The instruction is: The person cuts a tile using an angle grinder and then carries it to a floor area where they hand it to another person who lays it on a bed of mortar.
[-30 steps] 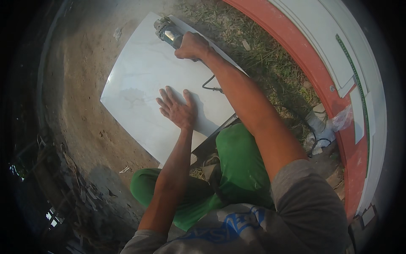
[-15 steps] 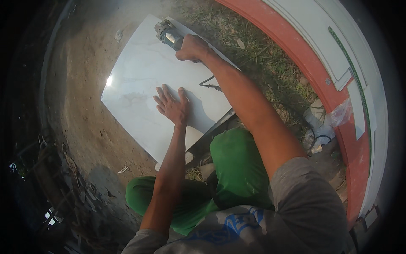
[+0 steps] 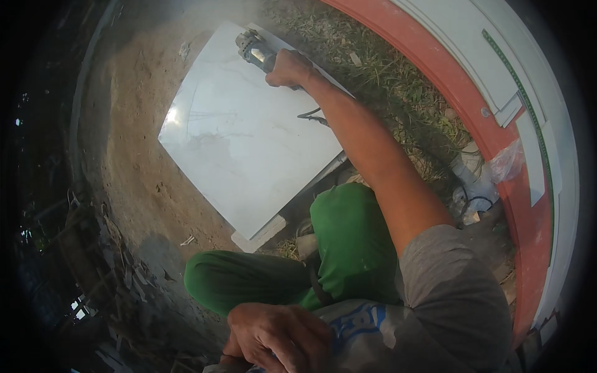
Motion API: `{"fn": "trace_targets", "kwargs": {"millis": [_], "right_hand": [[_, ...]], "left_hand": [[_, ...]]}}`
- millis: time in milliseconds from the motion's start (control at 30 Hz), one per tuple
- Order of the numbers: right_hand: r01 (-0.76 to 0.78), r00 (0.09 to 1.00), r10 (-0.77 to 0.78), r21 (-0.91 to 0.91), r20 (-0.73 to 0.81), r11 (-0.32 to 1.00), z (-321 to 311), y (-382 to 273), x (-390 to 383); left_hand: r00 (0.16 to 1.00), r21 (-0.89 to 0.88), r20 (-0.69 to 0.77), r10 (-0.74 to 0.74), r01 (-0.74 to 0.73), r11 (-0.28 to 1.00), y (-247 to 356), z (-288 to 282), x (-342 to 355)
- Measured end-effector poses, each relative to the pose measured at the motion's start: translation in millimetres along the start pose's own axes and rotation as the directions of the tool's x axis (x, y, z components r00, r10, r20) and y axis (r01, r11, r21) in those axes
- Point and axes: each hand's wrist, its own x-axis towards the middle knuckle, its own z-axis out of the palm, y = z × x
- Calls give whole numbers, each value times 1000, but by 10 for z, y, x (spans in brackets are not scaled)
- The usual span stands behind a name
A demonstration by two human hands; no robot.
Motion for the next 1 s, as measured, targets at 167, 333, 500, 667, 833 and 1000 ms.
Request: {"fn": "trace_targets", "kwargs": {"millis": [167, 333, 500, 667, 833, 1000], "right_hand": [[0, 999, 2, -57, 42, 998, 52, -66, -9], [114, 989, -117, 42, 85, 993, 22, 165, -13], [121, 990, -123, 34, 66, 992, 48, 48, 68], [30, 998, -30, -7, -49, 1000, 97, 106, 70], [5, 999, -4, -20, 36, 1000, 77, 158, 82], [-35, 994, 39, -46, 99, 998, 30, 194, -54]], "left_hand": [[798, 305, -489, 352, -222, 926, 84, 122, -47], [438, 373, -712, 549, -426, 824, 154, 79, 389], [572, 79, -615, 543, -640, 764, -86, 51, 596], [710, -274, -496, 500, -675, 685, -309, 73, 900], [728, -426, -498, 470, -678, 598, -491, 66, 1080], [731, -510, -512, 452, -681, 525, -585, 84, 1189]]}}
